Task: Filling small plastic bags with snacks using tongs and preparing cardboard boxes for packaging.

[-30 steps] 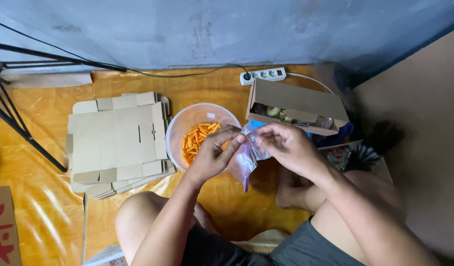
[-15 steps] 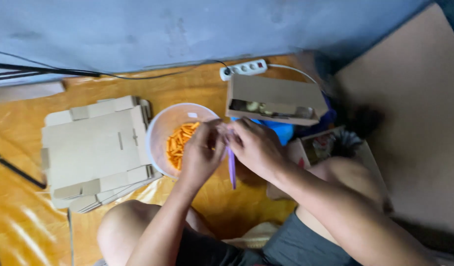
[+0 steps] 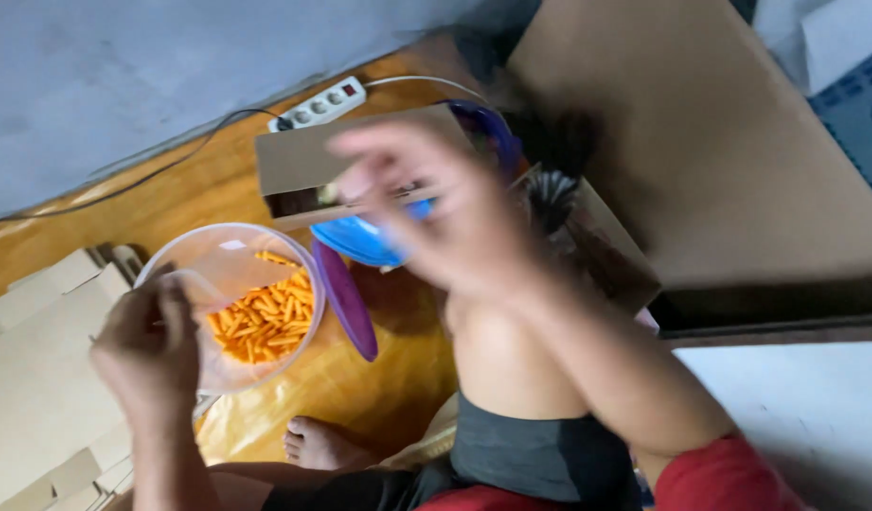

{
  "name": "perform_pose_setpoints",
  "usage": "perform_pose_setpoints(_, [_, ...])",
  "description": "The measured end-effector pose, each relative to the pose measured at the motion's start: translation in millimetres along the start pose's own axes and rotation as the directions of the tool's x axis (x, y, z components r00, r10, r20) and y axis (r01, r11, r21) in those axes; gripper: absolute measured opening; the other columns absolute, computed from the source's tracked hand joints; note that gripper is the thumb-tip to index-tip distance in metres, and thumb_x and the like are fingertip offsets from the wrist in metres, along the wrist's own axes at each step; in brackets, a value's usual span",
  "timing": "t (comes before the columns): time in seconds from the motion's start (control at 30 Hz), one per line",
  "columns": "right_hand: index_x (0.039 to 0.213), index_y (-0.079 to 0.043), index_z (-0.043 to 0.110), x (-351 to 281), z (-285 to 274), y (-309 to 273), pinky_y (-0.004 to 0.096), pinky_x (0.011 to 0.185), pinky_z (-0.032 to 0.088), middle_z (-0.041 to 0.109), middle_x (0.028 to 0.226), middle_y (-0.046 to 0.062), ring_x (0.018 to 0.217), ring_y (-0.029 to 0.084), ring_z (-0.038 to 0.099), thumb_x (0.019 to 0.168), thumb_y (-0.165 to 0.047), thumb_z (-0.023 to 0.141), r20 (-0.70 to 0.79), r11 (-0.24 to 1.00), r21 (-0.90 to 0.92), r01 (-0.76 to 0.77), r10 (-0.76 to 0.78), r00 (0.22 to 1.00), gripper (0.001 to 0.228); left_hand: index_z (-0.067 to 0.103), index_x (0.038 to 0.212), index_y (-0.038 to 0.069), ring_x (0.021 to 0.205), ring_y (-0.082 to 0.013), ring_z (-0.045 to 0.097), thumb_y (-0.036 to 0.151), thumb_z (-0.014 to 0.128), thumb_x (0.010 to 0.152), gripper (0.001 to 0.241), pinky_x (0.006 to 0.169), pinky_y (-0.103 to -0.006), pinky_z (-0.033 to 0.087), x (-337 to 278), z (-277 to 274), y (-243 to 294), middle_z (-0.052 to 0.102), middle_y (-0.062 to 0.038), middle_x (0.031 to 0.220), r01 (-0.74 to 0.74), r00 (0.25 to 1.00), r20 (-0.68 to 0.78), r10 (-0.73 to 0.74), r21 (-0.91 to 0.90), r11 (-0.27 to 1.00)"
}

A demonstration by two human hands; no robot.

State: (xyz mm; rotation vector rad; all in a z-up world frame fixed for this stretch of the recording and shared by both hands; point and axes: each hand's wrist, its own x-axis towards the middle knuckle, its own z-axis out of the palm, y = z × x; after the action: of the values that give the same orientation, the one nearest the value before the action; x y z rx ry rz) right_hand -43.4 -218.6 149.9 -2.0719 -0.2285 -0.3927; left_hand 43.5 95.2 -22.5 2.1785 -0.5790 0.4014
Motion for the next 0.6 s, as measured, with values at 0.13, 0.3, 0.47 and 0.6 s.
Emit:
perform_pose_setpoints(0.13, [0.125,-0.005,0.062,-50.2,-87.2,64.4,0.027,0.089,0.061,0.07,0.108,0.008,0.097,0.015,0.071,0.105,-0.007,0.06,-0.257,0.953,-0.001,-0.304,0.293,0.921,0.02,0.077,0.104,-0.003,0.079,-0.0239,0.061,-0.008,0.064,0.124,0.024,0.074,-0.0383,0.047,-8.0,-13.8,-22.9,0.068,-0.013,0.088,0.033,0.999,0.0,-0.033,0.182,0.983])
perform_pose_setpoints(0.3, [0.124,-0.02,0.066,-167.4,-138.8,183.5,0.038,0.086,0.051,0.072,0.118,0.003,0.105,0.022,0.065,0.102,-0.039,0.061,-0.367,0.454,-0.339,-0.824,0.743,0.56,0.029,0.074,0.096,0.0,0.086,-0.0254,0.061,-0.01,0.064,0.136,0.042,0.084,-0.0414,0.049,-9.1,-27.7,-29.5,0.065,-0.008,0.082,0.018,1.0,0.019,-0.023,0.247,0.969])
perform_pose_setpoints(0.47, [0.145,-0.011,0.056,-257.6,-101.3,239.4,0.051,0.098,0.05,0.062,0.141,0.019,0.129,0.039,0.061,0.096,-0.059,0.045,-0.065,0.114,-0.498,-0.86,0.984,0.168,0.07,0.083,0.11,-0.004,0.081,-0.0283,0.062,-0.009,0.069,0.135,0.029,0.08,-0.0428,0.05,-14.0,-34.3,-48.7,0.068,-0.012,0.085,-0.027,0.999,-0.016,0.036,0.383,0.923])
perform_pose_setpoints(0.6, [0.164,-0.025,0.024,-351.8,-68.0,336.1,0.057,0.118,0.028,0.02,0.168,0.029,0.147,0.055,0.028,0.1,-0.043,0.042,0.143,0.474,-0.846,-0.245,0.644,0.752,0.069,0.074,0.1,-0.004,0.075,-0.0266,0.05,-0.006,0.075,0.135,0.036,0.071,-0.042,0.04,-5.3,-38.3,-42.4,0.056,-0.014,0.081,0.063,0.996,-0.082,-0.034,0.386,0.92])
